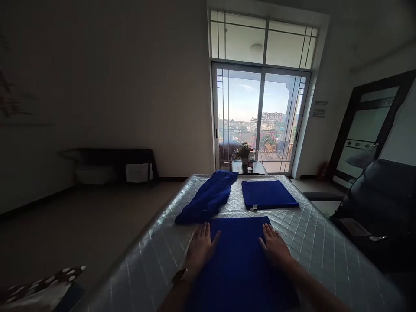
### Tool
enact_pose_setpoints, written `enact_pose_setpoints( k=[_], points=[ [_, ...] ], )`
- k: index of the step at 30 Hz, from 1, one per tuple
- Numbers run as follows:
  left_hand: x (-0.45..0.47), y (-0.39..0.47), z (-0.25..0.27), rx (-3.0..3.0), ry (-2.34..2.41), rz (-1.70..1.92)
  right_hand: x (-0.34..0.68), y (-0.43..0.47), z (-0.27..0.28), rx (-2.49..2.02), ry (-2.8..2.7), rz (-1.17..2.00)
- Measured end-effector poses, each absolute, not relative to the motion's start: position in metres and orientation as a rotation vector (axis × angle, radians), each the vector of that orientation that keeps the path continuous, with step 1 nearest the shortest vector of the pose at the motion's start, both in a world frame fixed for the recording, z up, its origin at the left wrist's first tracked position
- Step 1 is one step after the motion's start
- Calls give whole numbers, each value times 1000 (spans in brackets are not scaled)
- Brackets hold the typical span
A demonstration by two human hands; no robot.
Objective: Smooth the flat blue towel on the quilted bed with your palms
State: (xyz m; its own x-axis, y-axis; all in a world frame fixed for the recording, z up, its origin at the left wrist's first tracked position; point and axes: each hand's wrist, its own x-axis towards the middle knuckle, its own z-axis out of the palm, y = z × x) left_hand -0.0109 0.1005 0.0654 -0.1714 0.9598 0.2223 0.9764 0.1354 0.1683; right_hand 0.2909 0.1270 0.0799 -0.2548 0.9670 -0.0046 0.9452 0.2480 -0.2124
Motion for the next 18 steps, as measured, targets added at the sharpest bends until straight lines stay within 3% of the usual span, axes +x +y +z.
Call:
enact_pose_setpoints(
  k=[18],
  points=[
    [-21, 111, 43, -1992, -2190, -378, 282, 178, 69, -1785, -2279, 237]
  ],
)
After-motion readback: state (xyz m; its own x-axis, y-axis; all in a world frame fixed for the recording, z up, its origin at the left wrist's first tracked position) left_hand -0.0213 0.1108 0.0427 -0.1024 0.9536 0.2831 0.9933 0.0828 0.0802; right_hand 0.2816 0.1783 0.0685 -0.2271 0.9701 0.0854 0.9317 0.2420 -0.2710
